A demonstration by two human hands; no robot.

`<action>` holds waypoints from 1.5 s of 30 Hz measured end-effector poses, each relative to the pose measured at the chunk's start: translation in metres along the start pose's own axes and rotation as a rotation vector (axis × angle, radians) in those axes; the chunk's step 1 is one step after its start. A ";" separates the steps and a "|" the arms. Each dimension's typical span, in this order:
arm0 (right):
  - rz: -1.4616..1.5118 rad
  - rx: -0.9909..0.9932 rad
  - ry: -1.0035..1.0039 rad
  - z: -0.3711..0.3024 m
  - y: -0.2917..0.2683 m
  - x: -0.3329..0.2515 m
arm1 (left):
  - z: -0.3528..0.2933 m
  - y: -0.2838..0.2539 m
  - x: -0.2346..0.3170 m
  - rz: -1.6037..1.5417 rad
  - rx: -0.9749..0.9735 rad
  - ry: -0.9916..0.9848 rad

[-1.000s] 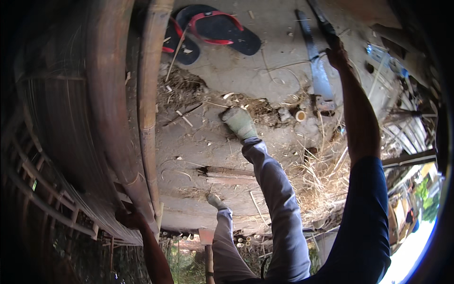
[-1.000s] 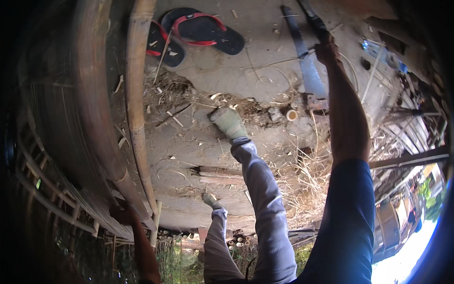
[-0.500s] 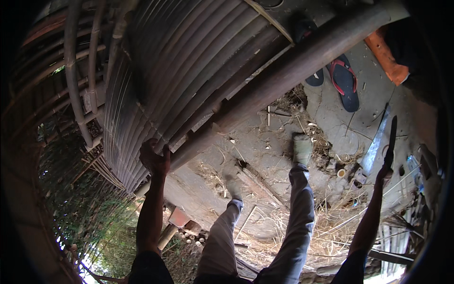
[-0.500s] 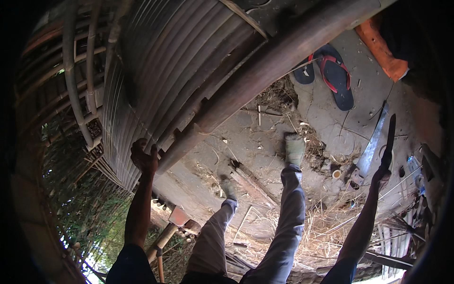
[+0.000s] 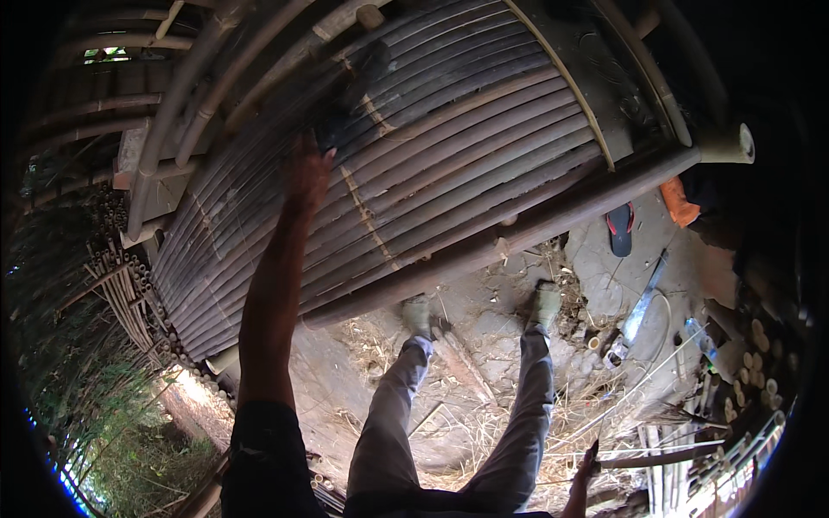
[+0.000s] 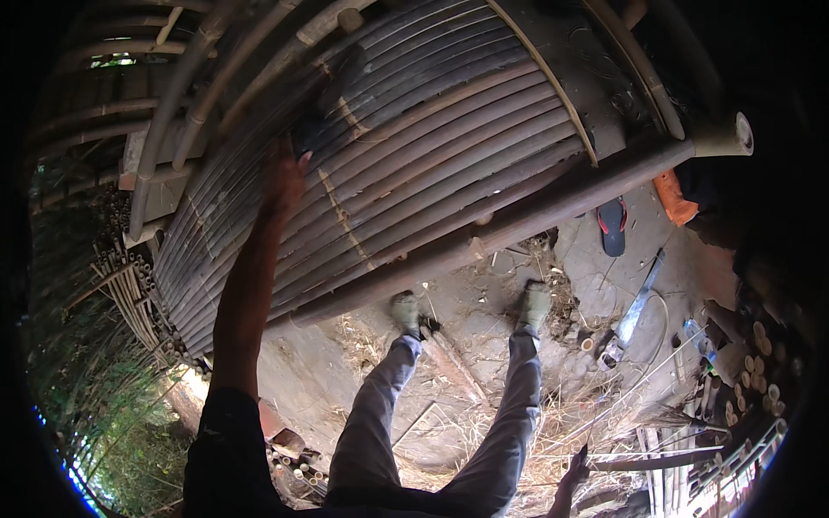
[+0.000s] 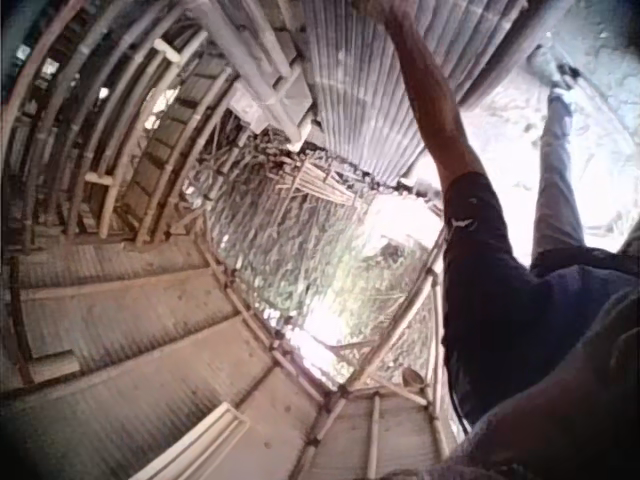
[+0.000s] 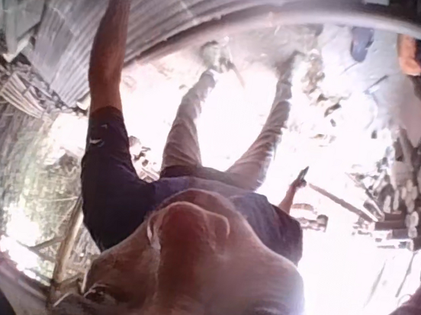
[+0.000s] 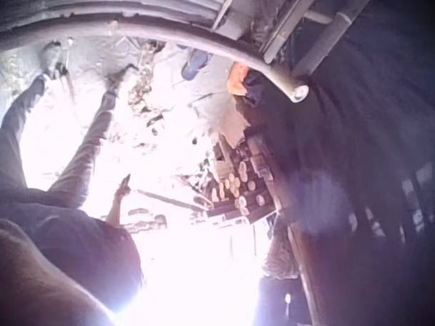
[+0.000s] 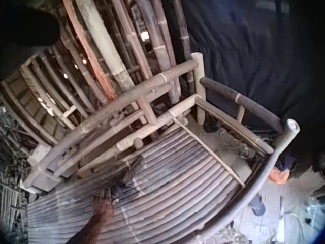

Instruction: The person uses a machete to split long bamboo poles into thin strips. They repeatedly select bamboo from a rack, split it lengthwise, and separate the resulting strips, working in a covered outdoor area with stacks of bamboo and debris on the ground.

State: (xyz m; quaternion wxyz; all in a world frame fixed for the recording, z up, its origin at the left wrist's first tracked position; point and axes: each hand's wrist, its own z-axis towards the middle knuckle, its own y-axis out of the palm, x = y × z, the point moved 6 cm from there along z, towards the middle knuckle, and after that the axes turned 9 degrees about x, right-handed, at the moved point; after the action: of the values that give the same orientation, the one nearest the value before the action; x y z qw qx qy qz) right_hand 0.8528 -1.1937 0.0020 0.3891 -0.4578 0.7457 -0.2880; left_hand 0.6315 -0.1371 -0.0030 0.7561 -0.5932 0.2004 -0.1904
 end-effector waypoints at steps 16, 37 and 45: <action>0.337 0.070 0.907 -0.414 0.094 -0.017 | -0.218 -0.109 -0.037 -0.358 -0.196 0.273; 0.726 -0.195 0.462 -0.424 0.098 -0.026 | -0.345 -0.202 -0.075 -0.279 -0.448 0.188; 0.695 -0.480 0.151 -0.457 0.027 -0.109 | -0.487 -0.398 0.000 -0.753 -0.403 0.415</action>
State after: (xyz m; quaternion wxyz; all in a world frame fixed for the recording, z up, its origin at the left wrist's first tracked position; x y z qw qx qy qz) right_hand 0.4848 -1.0497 0.2582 0.2900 -0.2347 0.9278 0.0091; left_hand 0.3534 -0.6260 0.2794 0.4481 -0.7090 0.1512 -0.5232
